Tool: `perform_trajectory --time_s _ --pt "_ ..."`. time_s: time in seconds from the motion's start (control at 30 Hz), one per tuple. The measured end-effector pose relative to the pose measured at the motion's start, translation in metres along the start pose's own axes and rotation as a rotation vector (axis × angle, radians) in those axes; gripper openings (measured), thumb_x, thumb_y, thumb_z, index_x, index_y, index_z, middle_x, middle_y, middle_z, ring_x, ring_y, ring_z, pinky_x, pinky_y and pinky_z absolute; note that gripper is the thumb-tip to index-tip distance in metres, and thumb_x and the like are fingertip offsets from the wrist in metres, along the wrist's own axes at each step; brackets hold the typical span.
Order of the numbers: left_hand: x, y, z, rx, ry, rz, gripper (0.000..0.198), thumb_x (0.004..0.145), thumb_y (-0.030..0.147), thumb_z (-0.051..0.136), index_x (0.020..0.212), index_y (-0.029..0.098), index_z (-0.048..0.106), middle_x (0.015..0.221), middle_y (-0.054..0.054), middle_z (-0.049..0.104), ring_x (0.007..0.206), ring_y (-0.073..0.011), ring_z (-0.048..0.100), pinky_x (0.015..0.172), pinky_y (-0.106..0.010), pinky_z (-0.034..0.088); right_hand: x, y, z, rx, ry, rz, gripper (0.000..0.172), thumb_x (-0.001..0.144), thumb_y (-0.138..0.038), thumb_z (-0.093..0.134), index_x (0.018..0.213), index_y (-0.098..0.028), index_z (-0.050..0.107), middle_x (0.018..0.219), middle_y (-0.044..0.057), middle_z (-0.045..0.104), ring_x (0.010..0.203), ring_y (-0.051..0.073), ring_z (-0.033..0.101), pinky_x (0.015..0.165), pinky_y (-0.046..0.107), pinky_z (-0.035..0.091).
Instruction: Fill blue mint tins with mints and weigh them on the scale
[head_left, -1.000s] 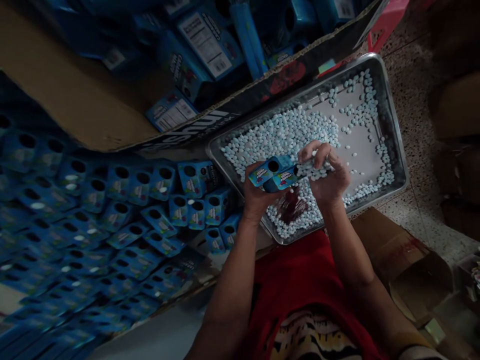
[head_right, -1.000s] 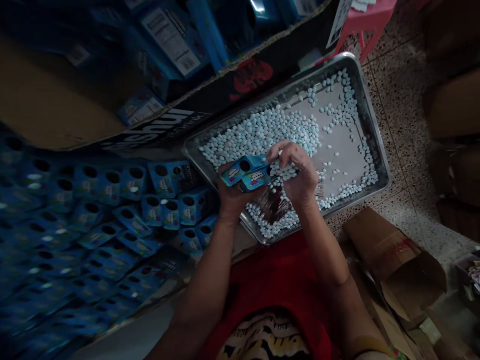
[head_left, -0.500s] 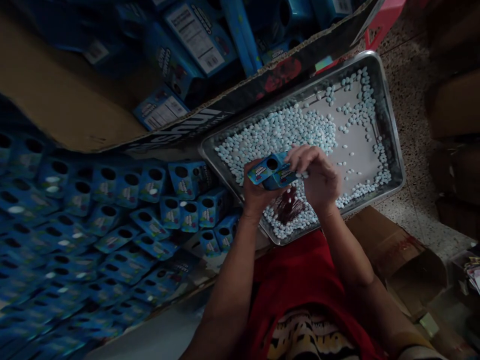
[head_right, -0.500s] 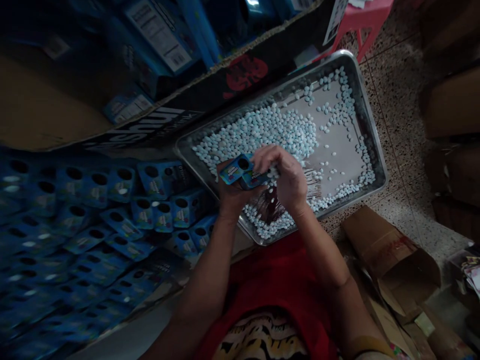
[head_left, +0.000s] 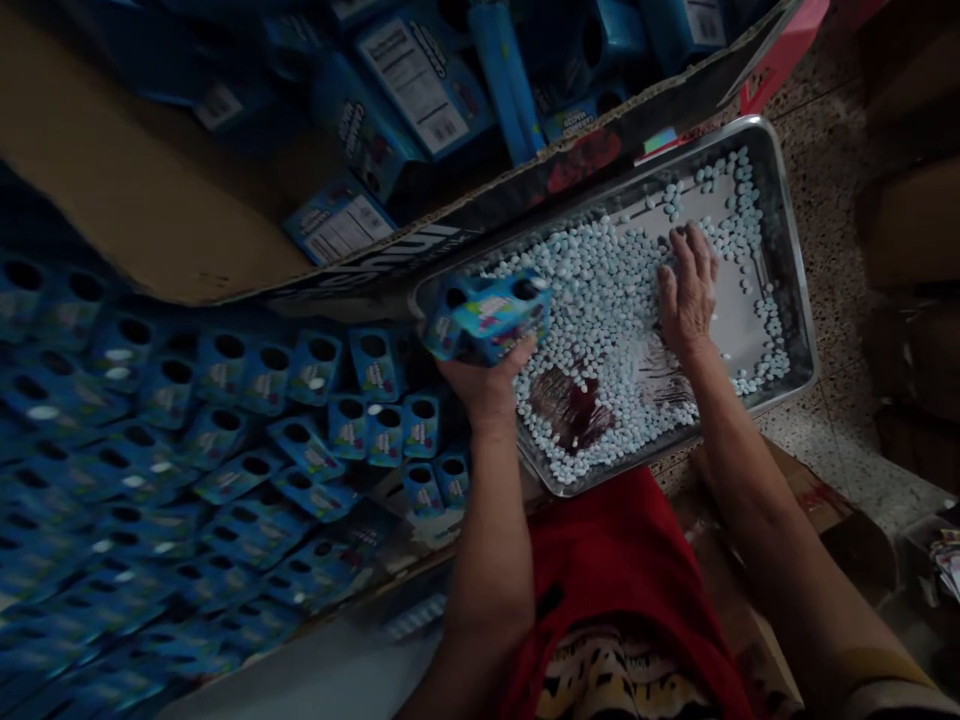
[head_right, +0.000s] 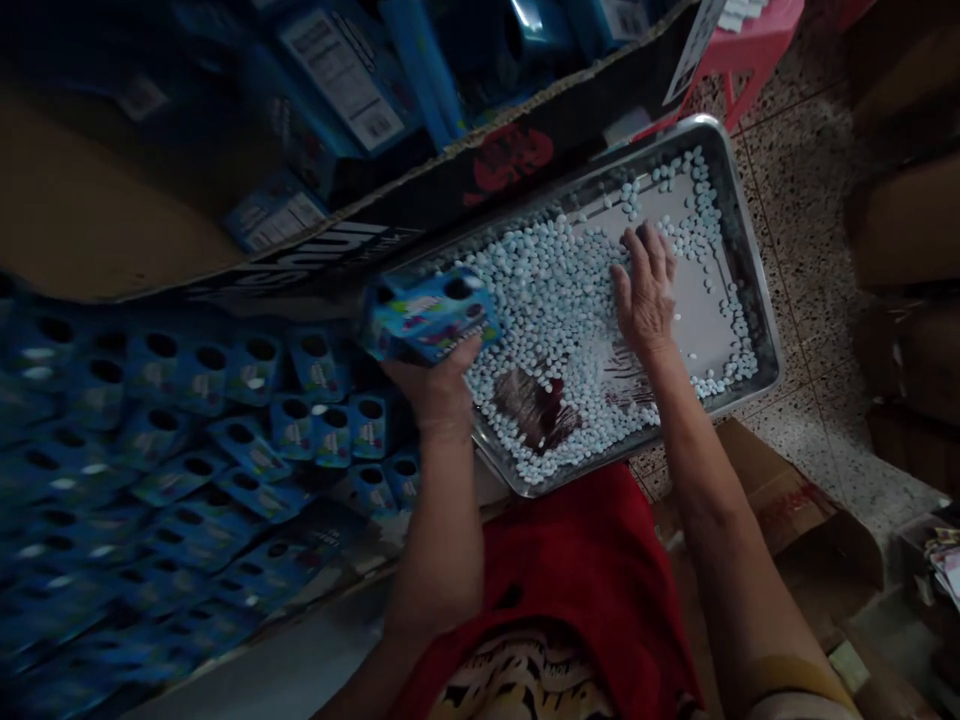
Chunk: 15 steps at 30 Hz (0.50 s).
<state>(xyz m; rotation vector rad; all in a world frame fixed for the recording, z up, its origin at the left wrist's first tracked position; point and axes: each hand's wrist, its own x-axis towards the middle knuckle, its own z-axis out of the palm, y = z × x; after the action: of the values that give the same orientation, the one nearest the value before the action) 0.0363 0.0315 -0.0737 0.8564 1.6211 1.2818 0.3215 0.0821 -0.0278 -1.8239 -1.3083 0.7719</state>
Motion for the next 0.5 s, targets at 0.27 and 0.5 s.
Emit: perform_trajectory --time_s 0.27,0.5 --pt "-0.003 -0.009 0.058 -0.277 -0.005 -0.153 0.110 0.046 0.070 0.106 0.137 0.025 0.063 0.132 -0.010 0.076 0.137 -0.0384 0.072 0.121 -0.054 0.063 -0.049 -0.040 0.072 0.325 0.036 0.065 0.033 0.102 -0.051 0.065 0.121 -0.033 0.084 0.156 0.005 0.072 0.159 0.026 0.055 0.143 0.053 0.025" --pt "-0.041 0.001 0.084 -0.397 -0.165 -0.337 0.091 0.069 0.086 0.084 0.134 0.025 0.069 0.138 -0.012 0.078 0.138 -0.0377 0.073 0.117 -0.052 0.065 -0.086 -0.054 0.104 0.728 0.294 0.366 0.052 0.100 -0.073 0.055 0.119 -0.031 0.080 0.138 0.007 0.078 0.143 0.025 0.067 0.129 0.050 0.048"
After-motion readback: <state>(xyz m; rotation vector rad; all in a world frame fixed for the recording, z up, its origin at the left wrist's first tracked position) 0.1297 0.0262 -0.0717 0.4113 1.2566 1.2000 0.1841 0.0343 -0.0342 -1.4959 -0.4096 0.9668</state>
